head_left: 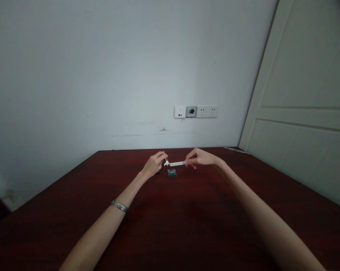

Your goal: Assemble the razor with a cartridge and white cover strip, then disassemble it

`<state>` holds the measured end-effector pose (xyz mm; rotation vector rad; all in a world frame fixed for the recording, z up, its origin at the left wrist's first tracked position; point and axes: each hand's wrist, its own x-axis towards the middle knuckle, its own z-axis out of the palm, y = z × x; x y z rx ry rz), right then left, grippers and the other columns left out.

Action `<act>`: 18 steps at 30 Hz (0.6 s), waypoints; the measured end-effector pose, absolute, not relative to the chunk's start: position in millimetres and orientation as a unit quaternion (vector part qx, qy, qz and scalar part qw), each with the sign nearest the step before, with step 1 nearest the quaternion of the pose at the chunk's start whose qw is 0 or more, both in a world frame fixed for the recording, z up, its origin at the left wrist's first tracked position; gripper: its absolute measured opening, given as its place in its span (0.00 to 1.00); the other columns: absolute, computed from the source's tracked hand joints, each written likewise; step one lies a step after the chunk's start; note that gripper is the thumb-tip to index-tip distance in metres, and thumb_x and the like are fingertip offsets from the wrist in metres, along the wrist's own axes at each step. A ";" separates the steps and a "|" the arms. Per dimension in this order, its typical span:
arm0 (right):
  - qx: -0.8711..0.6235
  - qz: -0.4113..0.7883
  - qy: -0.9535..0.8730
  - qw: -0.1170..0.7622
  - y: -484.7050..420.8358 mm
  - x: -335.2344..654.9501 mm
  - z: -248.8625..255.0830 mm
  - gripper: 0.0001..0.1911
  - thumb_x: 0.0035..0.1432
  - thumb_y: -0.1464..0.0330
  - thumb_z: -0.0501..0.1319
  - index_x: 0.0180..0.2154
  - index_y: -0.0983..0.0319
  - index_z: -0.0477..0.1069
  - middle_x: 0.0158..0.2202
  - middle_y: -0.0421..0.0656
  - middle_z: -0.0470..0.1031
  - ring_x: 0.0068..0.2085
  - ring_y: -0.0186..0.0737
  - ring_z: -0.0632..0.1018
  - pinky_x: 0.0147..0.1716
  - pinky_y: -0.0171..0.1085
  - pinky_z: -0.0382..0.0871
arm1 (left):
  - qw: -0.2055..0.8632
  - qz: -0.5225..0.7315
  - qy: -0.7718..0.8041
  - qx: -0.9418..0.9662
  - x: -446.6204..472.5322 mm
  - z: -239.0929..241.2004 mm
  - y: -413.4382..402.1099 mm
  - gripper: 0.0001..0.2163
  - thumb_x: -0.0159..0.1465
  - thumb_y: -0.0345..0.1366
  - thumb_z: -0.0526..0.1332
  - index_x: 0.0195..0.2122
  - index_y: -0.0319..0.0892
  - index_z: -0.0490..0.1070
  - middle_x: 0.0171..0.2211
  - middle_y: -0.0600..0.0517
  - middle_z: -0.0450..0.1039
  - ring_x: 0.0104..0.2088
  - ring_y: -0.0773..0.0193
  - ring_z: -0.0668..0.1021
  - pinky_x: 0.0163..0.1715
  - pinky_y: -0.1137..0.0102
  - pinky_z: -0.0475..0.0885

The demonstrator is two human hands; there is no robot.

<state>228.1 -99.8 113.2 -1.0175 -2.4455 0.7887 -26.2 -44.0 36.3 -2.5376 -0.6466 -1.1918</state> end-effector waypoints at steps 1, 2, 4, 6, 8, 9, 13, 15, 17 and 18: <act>-0.368 0.282 -0.865 0.191 -99.7 230.7 112.2 0.18 0.52 0.57 0.58 0.27 0.66 0.75 0.15 0.38 0.66 0.20 0.30 0.65 0.23 0.31 0.55 | 0.133 -0.410 -0.224 -0.874 -26.7 35.8 -43.7 0.15 0.58 0.19 0.50 0.41 0.39 0.68 0.43 0.44 0.69 0.47 0.62 0.73 0.45 0.67 0.71; -0.369 0.284 -0.864 0.192 -100.2 231.7 111.7 0.18 0.52 0.57 0.58 0.28 0.66 0.75 0.15 0.38 0.66 0.20 0.30 0.65 0.23 0.31 0.55 | 0.134 -0.409 -0.225 -0.874 -26.9 35.5 -43.7 0.15 0.58 0.19 0.50 0.41 0.39 0.68 0.43 0.45 0.69 0.48 0.62 0.73 0.45 0.67 0.71; -0.362 0.287 -0.865 0.198 -102.7 228.4 112.1 0.18 0.52 0.57 0.58 0.28 0.66 0.75 0.15 0.38 0.66 0.20 0.30 0.65 0.23 0.32 0.56 | 0.137 -0.406 -0.226 -0.875 -26.5 35.6 -44.6 0.14 0.58 0.19 0.50 0.41 0.39 0.68 0.43 0.45 0.69 0.47 0.61 0.73 0.44 0.67 0.71; -0.350 0.282 -0.868 0.209 -105.7 220.0 113.7 0.18 0.52 0.57 0.58 0.28 0.66 0.75 0.16 0.38 0.67 0.20 0.30 0.65 0.24 0.32 0.56 | 0.140 -0.402 -0.228 -0.876 -25.3 36.4 -46.0 0.14 0.57 0.19 0.51 0.40 0.39 0.69 0.42 0.45 0.70 0.47 0.61 0.73 0.44 0.67 0.71; -0.345 0.270 -0.871 0.221 -107.7 210.7 115.1 0.18 0.53 0.56 0.57 0.28 0.65 0.75 0.16 0.38 0.67 0.20 0.30 0.65 0.24 0.32 0.55 | 0.142 -0.399 -0.230 -0.876 -24.2 37.4 -47.3 0.14 0.57 0.20 0.51 0.40 0.39 0.69 0.42 0.45 0.70 0.47 0.61 0.73 0.43 0.67 0.71; -0.344 0.265 -0.873 0.223 -108.0 206.9 115.4 0.18 0.52 0.56 0.57 0.27 0.65 0.75 0.16 0.38 0.67 0.20 0.30 0.65 0.23 0.32 0.55 | 0.141 -0.398 -0.229 -0.877 -23.8 37.7 -47.7 0.14 0.57 0.20 0.52 0.40 0.39 0.69 0.42 0.45 0.70 0.47 0.61 0.73 0.43 0.67 0.71; -0.342 0.267 -0.876 0.211 -104.9 205.7 112.3 0.19 0.52 0.56 0.58 0.27 0.65 0.75 0.15 0.38 0.66 0.19 0.30 0.65 0.23 0.31 0.55 | 0.136 -0.400 -0.222 -0.879 -24.9 37.1 -46.9 0.14 0.58 0.20 0.51 0.41 0.38 0.68 0.41 0.44 0.70 0.48 0.60 0.73 0.44 0.66 0.71; -0.353 0.269 -0.870 0.215 -101.8 213.5 109.4 0.19 0.52 0.56 0.58 0.27 0.65 0.75 0.15 0.38 0.66 0.20 0.30 0.65 0.23 0.31 0.55 | 0.137 -0.407 -0.219 -0.876 -26.5 36.5 -46.3 0.13 0.58 0.20 0.50 0.41 0.38 0.69 0.42 0.44 0.70 0.48 0.60 0.73 0.44 0.66 0.71; -0.376 0.265 -0.860 0.222 -99.0 223.8 106.9 0.19 0.52 0.56 0.58 0.26 0.66 0.75 0.15 0.38 0.66 0.20 0.30 0.65 0.23 0.32 0.56 | 0.138 -0.416 -0.216 -0.872 -27.9 36.8 -46.4 0.13 0.59 0.20 0.50 0.41 0.38 0.68 0.42 0.43 0.70 0.48 0.61 0.73 0.45 0.66 0.71; -0.388 0.263 -0.854 0.225 -98.1 228.6 106.1 0.19 0.51 0.56 0.58 0.26 0.66 0.75 0.15 0.38 0.66 0.20 0.30 0.65 0.23 0.32 0.55 | 0.139 -0.421 -0.214 -0.870 -28.4 37.3 -46.7 0.13 0.59 0.20 0.50 0.41 0.38 0.68 0.42 0.43 0.70 0.47 0.61 0.73 0.45 0.66 0.71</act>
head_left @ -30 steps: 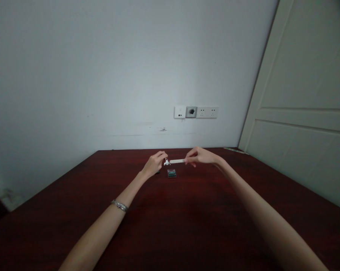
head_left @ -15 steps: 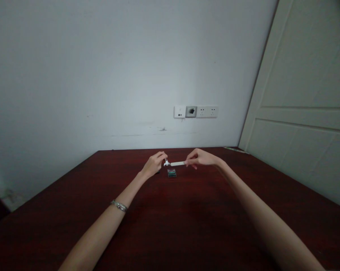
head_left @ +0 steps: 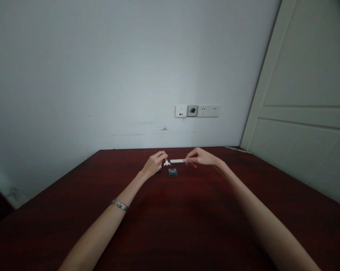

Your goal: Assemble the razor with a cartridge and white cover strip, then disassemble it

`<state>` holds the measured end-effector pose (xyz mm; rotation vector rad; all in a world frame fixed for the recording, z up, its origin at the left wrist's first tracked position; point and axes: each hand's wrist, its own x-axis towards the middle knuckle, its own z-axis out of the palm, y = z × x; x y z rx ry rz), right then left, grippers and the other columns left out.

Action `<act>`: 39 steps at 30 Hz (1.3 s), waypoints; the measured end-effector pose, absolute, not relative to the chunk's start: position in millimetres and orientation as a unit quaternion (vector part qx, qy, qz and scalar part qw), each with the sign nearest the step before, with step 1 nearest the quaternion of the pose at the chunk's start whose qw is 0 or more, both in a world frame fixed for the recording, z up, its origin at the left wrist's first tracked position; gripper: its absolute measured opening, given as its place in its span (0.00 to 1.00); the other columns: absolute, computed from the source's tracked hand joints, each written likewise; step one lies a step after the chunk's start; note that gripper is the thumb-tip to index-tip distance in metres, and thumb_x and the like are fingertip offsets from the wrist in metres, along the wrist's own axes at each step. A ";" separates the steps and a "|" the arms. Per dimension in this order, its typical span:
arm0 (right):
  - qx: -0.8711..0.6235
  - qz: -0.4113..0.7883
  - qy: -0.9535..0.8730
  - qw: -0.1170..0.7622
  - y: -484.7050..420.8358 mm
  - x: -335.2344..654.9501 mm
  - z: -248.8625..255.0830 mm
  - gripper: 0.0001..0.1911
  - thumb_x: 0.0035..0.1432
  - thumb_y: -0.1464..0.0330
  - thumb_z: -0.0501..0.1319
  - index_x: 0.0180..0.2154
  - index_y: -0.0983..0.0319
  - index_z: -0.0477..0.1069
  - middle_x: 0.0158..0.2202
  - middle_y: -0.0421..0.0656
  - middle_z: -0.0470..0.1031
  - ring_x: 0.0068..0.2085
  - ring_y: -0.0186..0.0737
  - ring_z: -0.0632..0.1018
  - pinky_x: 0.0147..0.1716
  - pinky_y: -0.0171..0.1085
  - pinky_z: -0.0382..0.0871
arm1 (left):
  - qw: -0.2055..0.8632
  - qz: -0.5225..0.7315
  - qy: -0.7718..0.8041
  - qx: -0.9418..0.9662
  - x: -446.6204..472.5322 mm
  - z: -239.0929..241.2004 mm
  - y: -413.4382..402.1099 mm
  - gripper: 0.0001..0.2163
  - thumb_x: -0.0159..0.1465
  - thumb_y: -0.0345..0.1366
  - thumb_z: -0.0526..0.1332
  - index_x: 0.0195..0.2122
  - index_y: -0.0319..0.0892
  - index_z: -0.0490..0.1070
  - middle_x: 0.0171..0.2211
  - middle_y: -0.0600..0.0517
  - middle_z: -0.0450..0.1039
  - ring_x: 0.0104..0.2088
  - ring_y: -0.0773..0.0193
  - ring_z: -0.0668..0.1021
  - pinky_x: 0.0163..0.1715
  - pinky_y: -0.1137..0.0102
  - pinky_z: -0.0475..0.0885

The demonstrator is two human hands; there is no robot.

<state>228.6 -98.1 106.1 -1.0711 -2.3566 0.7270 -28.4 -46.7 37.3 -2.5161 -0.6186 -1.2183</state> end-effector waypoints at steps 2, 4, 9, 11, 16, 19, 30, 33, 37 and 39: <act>-0.404 0.263 -0.846 0.229 -98.0 234.8 105.7 0.20 0.51 0.55 0.58 0.26 0.66 0.75 0.15 0.39 0.66 0.19 0.30 0.64 0.22 0.32 0.55 | 0.139 -0.428 -0.211 -0.868 -28.5 38.8 -47.8 0.13 0.59 0.20 0.50 0.41 0.37 0.68 0.42 0.43 0.70 0.47 0.61 0.73 0.45 0.66 0.71; -0.399 0.268 -0.845 0.235 -100.1 234.1 107.0 0.21 0.51 0.54 0.58 0.26 0.66 0.75 0.15 0.38 0.66 0.19 0.30 0.64 0.22 0.32 0.54 | 0.142 -0.427 -0.210 -0.868 -27.4 40.1 -48.7 0.13 0.59 0.20 0.50 0.41 0.37 0.68 0.42 0.43 0.70 0.47 0.61 0.73 0.45 0.66 0.71; -0.351 0.286 -0.861 0.233 -106.3 212.0 111.2 0.18 0.51 0.56 0.58 0.27 0.65 0.76 0.15 0.38 0.66 0.20 0.30 0.65 0.23 0.32 0.55 | 0.146 -0.418 -0.210 -0.872 -22.9 40.9 -49.5 0.12 0.58 0.21 0.51 0.40 0.38 0.68 0.42 0.44 0.70 0.46 0.61 0.74 0.43 0.67 0.72; -0.337 0.296 -0.865 0.226 -105.3 206.7 110.6 0.18 0.51 0.57 0.59 0.27 0.65 0.76 0.15 0.37 0.66 0.20 0.29 0.65 0.23 0.32 0.56 | 0.147 -0.424 -0.204 -0.870 -22.8 41.1 -49.2 0.12 0.58 0.21 0.52 0.40 0.38 0.68 0.42 0.44 0.70 0.45 0.60 0.74 0.42 0.67 0.72; -0.348 0.304 -0.856 0.231 -97.0 219.3 105.2 0.18 0.51 0.57 0.60 0.27 0.65 0.76 0.15 0.38 0.66 0.20 0.30 0.65 0.24 0.32 0.56 | 0.153 -0.437 -0.202 -0.863 -28.3 39.3 -45.9 0.14 0.58 0.19 0.50 0.40 0.39 0.68 0.42 0.44 0.70 0.47 0.62 0.73 0.43 0.67 0.72; -0.367 0.307 -0.846 0.236 -95.5 226.4 103.5 0.18 0.50 0.56 0.60 0.27 0.66 0.76 0.15 0.38 0.67 0.19 0.29 0.64 0.23 0.32 0.55 | 0.156 -0.438 -0.210 -0.860 -30.8 37.8 -44.5 0.14 0.58 0.19 0.50 0.40 0.38 0.68 0.42 0.45 0.70 0.47 0.62 0.73 0.43 0.66 0.72; -0.345 0.335 -0.846 0.230 -97.9 211.0 95.8 0.20 0.50 0.55 0.59 0.28 0.66 0.77 0.14 0.38 0.66 0.18 0.28 0.60 0.20 0.32 0.51 | 0.142 -0.410 -0.209 -0.877 -25.4 41.7 -50.7 0.14 0.58 0.20 0.50 0.41 0.39 0.68 0.42 0.44 0.70 0.48 0.61 0.73 0.43 0.66 0.71; -0.370 0.325 -0.835 0.246 -93.0 228.1 90.5 0.20 0.49 0.55 0.60 0.28 0.66 0.77 0.15 0.38 0.66 0.19 0.28 0.61 0.20 0.32 0.52 | 0.128 -0.419 -0.218 -0.872 -30.3 40.7 -50.1 0.14 0.58 0.20 0.50 0.41 0.39 0.69 0.43 0.44 0.70 0.48 0.61 0.73 0.44 0.66 0.71; -0.404 0.304 -0.822 0.264 -89.4 241.6 82.6 0.20 0.50 0.55 0.59 0.28 0.67 0.77 0.15 0.39 0.66 0.18 0.29 0.61 0.20 0.32 0.52 | 0.049 -0.441 -0.266 -0.856 -32.4 41.7 -50.5 0.11 0.59 0.23 0.50 0.39 0.39 0.68 0.40 0.45 0.72 0.44 0.61 0.75 0.43 0.65 0.70; -0.404 0.298 -0.819 0.278 -89.0 240.8 80.0 0.21 0.50 0.54 0.58 0.29 0.67 0.77 0.15 0.39 0.67 0.19 0.29 0.61 0.21 0.32 0.52 | -0.047 -0.435 -0.312 -0.843 -29.0 41.3 -50.2 0.08 0.59 0.25 0.53 0.37 0.39 0.67 0.35 0.47 0.73 0.38 0.62 0.77 0.40 0.66 0.71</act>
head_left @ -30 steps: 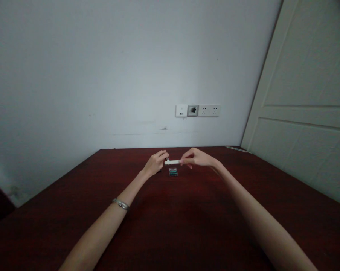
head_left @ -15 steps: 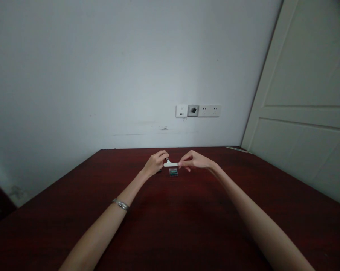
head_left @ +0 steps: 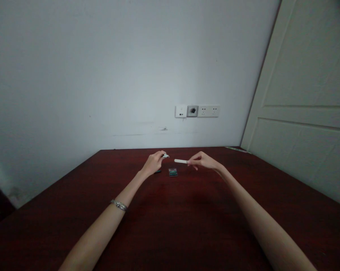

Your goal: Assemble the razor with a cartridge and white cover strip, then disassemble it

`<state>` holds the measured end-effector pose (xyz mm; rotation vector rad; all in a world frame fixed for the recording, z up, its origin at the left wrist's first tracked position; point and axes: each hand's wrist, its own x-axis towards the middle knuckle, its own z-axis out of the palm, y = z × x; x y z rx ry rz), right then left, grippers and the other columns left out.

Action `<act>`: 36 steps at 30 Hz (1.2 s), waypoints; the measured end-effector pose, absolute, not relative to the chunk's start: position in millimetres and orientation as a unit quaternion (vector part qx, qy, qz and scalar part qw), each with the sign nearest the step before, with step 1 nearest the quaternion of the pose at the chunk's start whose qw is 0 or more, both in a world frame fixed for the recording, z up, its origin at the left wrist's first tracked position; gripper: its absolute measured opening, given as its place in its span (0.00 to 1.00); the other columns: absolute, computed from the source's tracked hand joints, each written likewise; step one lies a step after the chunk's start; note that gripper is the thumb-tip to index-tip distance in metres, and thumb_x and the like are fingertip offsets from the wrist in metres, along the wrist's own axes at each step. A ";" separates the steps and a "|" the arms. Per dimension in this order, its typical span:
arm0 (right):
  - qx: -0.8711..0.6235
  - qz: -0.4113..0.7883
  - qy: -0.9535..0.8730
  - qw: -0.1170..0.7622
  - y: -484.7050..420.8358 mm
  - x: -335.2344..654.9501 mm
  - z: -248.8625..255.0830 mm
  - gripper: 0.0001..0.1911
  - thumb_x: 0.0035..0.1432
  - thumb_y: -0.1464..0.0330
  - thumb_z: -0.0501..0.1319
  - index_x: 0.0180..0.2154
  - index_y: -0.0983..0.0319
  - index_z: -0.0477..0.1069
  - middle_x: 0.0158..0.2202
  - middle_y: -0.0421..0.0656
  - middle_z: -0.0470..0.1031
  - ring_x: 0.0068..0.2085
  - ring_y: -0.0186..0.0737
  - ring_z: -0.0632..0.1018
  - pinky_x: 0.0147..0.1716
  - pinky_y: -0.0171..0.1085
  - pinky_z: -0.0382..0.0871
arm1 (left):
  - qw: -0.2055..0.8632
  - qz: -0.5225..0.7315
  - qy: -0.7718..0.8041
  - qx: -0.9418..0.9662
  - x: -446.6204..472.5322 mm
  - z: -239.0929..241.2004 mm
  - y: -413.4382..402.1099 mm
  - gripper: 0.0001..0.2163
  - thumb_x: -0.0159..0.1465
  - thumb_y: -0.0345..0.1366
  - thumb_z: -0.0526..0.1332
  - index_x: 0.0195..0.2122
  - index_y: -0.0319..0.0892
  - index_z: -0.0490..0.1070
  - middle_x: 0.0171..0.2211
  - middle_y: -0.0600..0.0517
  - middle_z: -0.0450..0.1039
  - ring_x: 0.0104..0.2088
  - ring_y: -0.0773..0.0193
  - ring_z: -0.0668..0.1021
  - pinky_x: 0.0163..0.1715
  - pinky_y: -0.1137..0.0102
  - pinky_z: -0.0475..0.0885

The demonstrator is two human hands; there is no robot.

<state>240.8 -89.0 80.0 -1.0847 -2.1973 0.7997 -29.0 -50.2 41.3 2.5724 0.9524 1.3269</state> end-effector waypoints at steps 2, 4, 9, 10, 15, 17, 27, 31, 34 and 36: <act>-0.403 0.288 -0.810 0.315 -88.5 236.9 78.2 0.22 0.51 0.54 0.58 0.30 0.67 0.77 0.15 0.39 0.67 0.19 0.30 0.62 0.22 0.32 0.53 | 0.194 0.406 0.358 0.818 -23.9 40.0 -49.8 0.05 0.57 0.27 0.56 0.34 0.39 0.65 0.29 0.50 0.73 0.30 0.64 0.78 0.33 0.68 0.73; -0.410 0.272 -0.792 0.361 -87.2 232.7 76.2 0.22 0.51 0.53 0.57 0.29 0.67 0.76 0.16 0.39 0.66 0.20 0.31 0.63 0.23 0.32 0.55 | 0.353 0.364 0.384 0.771 -19.3 39.3 -50.6 0.05 0.54 0.28 0.58 0.32 0.38 0.63 0.24 0.52 0.72 0.24 0.65 0.77 0.26 0.71 0.73; -0.450 0.249 -0.762 0.394 -82.2 227.6 68.6 0.25 0.52 0.52 0.54 0.28 0.67 0.76 0.14 0.39 0.65 0.20 0.31 0.64 0.23 0.32 0.55 | 0.569 0.295 0.377 0.668 -15.7 44.3 -60.8 0.09 0.53 0.35 0.62 0.30 0.37 0.62 0.22 0.48 0.74 0.21 0.61 0.78 0.21 0.69 0.73; -0.459 0.244 -0.757 0.395 -81.8 226.5 67.1 0.25 0.52 0.52 0.54 0.28 0.67 0.76 0.14 0.39 0.65 0.20 0.32 0.64 0.22 0.32 0.55 | 0.588 0.287 0.371 0.659 -15.5 45.6 -63.7 0.10 0.52 0.36 0.62 0.29 0.37 0.62 0.22 0.48 0.74 0.21 0.61 0.78 0.21 0.68 0.73; -0.483 0.188 -0.754 0.403 -81.5 213.7 59.3 0.26 0.53 0.51 0.52 0.27 0.66 0.76 0.16 0.40 0.67 0.21 0.33 0.65 0.23 0.32 0.56 | 0.645 0.268 0.342 0.628 -10.9 46.6 -75.4 0.13 0.50 0.38 0.65 0.29 0.37 0.63 0.22 0.48 0.74 0.22 0.60 0.78 0.24 0.67 0.73; -0.486 0.179 -0.761 0.390 -79.8 209.1 54.9 0.27 0.54 0.51 0.51 0.27 0.66 0.76 0.16 0.41 0.68 0.21 0.33 0.66 0.23 0.32 0.56 | 0.651 0.266 0.339 0.625 -8.8 44.6 -78.1 0.13 0.50 0.38 0.65 0.29 0.36 0.63 0.22 0.48 0.74 0.21 0.60 0.78 0.23 0.68 0.73; -0.477 0.195 -0.763 0.390 -74.0 211.2 43.9 0.28 0.53 0.49 0.51 0.28 0.67 0.76 0.14 0.38 0.61 0.19 0.32 0.62 0.21 0.32 0.54 | 0.681 0.288 0.325 0.589 -10.4 36.2 -80.6 0.09 0.53 0.34 0.62 0.30 0.36 0.62 0.22 0.48 0.74 0.21 0.60 0.78 0.23 0.68 0.73; -0.468 0.186 -0.778 0.375 -71.9 209.7 42.5 0.28 0.53 0.50 0.51 0.29 0.67 0.76 0.15 0.37 0.60 0.19 0.31 0.60 0.20 0.32 0.52 | 0.684 0.269 0.326 0.594 -7.7 35.1 -82.9 0.10 0.54 0.35 0.62 0.29 0.36 0.62 0.22 0.48 0.74 0.22 0.60 0.78 0.23 0.68 0.73; -0.472 0.170 -0.779 0.377 -70.1 212.2 40.4 0.28 0.53 0.50 0.51 0.30 0.67 0.77 0.15 0.37 0.60 0.20 0.32 0.61 0.20 0.32 0.52 | 0.686 0.272 0.330 0.589 -7.3 34.1 -83.5 0.10 0.54 0.35 0.62 0.29 0.36 0.62 0.22 0.48 0.74 0.22 0.61 0.78 0.24 0.68 0.73; -0.468 0.166 -0.781 0.378 -70.4 213.5 39.5 0.28 0.53 0.50 0.51 0.30 0.67 0.77 0.15 0.37 0.61 0.20 0.32 0.61 0.21 0.32 0.53 | 0.687 0.273 0.334 0.584 -7.3 33.9 -83.9 0.09 0.54 0.34 0.62 0.30 0.36 0.63 0.22 0.48 0.74 0.22 0.60 0.78 0.24 0.68 0.73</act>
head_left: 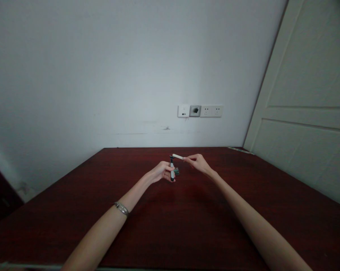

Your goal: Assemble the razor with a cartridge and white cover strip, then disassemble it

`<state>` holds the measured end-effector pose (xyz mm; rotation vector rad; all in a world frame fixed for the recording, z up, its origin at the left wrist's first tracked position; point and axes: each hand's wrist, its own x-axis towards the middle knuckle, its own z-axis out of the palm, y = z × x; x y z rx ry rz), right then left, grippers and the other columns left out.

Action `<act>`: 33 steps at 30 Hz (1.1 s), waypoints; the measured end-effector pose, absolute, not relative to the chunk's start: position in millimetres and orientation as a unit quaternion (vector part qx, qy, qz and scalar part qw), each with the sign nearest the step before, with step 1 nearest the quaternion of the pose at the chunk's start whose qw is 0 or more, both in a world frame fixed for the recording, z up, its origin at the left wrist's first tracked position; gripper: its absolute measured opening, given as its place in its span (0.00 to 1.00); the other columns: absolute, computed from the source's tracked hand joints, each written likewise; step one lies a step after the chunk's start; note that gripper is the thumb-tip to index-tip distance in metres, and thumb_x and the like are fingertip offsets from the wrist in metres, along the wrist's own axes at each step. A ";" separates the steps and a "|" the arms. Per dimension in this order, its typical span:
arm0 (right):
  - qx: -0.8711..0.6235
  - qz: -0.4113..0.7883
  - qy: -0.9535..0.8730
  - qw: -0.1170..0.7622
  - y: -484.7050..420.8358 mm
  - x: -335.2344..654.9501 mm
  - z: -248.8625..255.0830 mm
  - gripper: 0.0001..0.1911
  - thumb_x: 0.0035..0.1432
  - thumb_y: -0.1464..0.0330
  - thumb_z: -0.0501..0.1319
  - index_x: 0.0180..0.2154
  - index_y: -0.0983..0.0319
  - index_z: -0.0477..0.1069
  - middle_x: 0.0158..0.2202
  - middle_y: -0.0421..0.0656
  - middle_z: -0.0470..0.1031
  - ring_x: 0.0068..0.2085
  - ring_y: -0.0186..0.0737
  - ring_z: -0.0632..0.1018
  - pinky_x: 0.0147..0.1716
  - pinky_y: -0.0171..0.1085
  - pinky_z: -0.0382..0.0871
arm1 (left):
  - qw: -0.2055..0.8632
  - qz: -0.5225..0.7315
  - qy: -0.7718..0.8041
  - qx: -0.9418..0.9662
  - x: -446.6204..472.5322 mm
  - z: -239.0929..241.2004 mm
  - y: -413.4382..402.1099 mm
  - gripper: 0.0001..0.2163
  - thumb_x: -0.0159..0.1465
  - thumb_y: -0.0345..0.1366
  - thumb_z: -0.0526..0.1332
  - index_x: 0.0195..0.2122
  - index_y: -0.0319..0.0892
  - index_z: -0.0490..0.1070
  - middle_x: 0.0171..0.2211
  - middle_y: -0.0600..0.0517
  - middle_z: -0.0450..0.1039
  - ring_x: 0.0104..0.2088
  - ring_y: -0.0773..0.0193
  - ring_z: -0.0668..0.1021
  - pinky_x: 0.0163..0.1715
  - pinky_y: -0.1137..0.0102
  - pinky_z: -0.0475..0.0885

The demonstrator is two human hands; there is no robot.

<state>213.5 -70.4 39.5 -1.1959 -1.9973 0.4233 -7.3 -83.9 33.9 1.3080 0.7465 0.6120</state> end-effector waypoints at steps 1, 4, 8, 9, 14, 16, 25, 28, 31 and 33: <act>-0.464 0.165 -0.785 0.377 -70.9 213.9 39.4 0.28 0.53 0.50 0.51 0.31 0.67 0.77 0.15 0.37 0.61 0.21 0.32 0.62 0.21 0.32 0.53 | 0.688 0.274 0.335 0.583 -7.2 34.2 -84.3 0.09 0.54 0.34 0.62 0.30 0.36 0.63 0.22 0.48 0.74 0.22 0.60 0.78 0.24 0.68 0.73; -0.465 0.157 -0.788 0.372 -72.4 214.8 39.4 0.28 0.53 0.50 0.51 0.32 0.66 0.78 0.16 0.38 0.63 0.21 0.32 0.63 0.21 0.32 0.54 | 0.688 0.275 0.335 0.582 -7.0 36.1 -86.2 0.08 0.55 0.34 0.61 0.30 0.35 0.63 0.21 0.48 0.74 0.22 0.61 0.78 0.24 0.69 0.73; -0.493 0.138 -0.767 0.386 -71.7 217.5 38.1 0.28 0.54 0.49 0.51 0.32 0.65 0.78 0.16 0.39 0.64 0.21 0.33 0.64 0.21 0.32 0.53 | 0.692 0.278 0.331 0.578 -7.7 37.8 -86.9 0.07 0.55 0.33 0.61 0.30 0.36 0.63 0.22 0.48 0.74 0.22 0.61 0.78 0.25 0.68 0.73; -0.490 0.141 -0.767 0.390 -71.2 218.0 37.3 0.28 0.54 0.49 0.50 0.32 0.65 0.77 0.16 0.39 0.64 0.21 0.33 0.64 0.21 0.32 0.53 | 0.692 0.278 0.329 0.579 -8.0 37.7 -86.5 0.08 0.55 0.33 0.61 0.30 0.36 0.63 0.22 0.48 0.74 0.22 0.61 0.78 0.25 0.68 0.73; -0.475 0.173 -0.772 0.384 -67.5 219.6 31.7 0.29 0.54 0.49 0.51 0.27 0.66 0.76 0.14 0.38 0.63 0.19 0.33 0.64 0.21 0.32 0.55 | 0.690 0.279 0.324 0.585 -9.0 34.2 -82.7 0.08 0.54 0.33 0.61 0.30 0.36 0.63 0.22 0.48 0.74 0.22 0.61 0.78 0.25 0.68 0.74; -0.490 0.168 -0.761 0.391 -66.6 221.3 29.9 0.28 0.54 0.49 0.51 0.28 0.66 0.76 0.14 0.38 0.63 0.19 0.33 0.64 0.21 0.33 0.55 | 0.689 0.278 0.321 0.587 -9.3 32.6 -81.2 0.08 0.54 0.34 0.61 0.30 0.36 0.63 0.22 0.48 0.74 0.22 0.60 0.78 0.25 0.68 0.74; -0.463 0.169 -0.772 0.401 -65.7 220.1 28.2 0.28 0.54 0.50 0.51 0.27 0.67 0.77 0.14 0.38 0.63 0.19 0.32 0.64 0.21 0.32 0.54 | 0.682 0.277 0.328 0.592 -8.2 31.7 -80.5 0.09 0.53 0.34 0.62 0.29 0.36 0.62 0.22 0.48 0.73 0.22 0.60 0.78 0.24 0.68 0.73; -0.474 0.163 -0.760 0.414 -65.5 220.9 27.4 0.28 0.54 0.50 0.51 0.27 0.66 0.77 0.13 0.38 0.63 0.18 0.31 0.63 0.20 0.32 0.53 | 0.683 0.277 0.329 0.591 -7.9 33.2 -82.0 0.09 0.53 0.34 0.62 0.29 0.36 0.62 0.22 0.48 0.74 0.22 0.59 0.78 0.24 0.67 0.73; -0.456 0.191 -0.759 0.424 -66.5 218.9 27.0 0.27 0.55 0.50 0.51 0.29 0.66 0.77 0.13 0.37 0.63 0.18 0.31 0.63 0.20 0.32 0.54 | 0.687 0.281 0.326 0.586 -7.4 34.6 -83.7 0.08 0.54 0.33 0.62 0.30 0.36 0.62 0.22 0.47 0.73 0.21 0.60 0.78 0.24 0.67 0.73; -0.444 0.203 -0.760 0.429 -67.4 215.9 26.5 0.26 0.55 0.51 0.52 0.28 0.66 0.76 0.13 0.37 0.63 0.19 0.31 0.63 0.21 0.32 0.54 | 0.695 0.285 0.315 0.580 -7.1 34.6 -84.4 0.08 0.54 0.33 0.61 0.30 0.36 0.62 0.22 0.48 0.73 0.21 0.60 0.78 0.25 0.67 0.73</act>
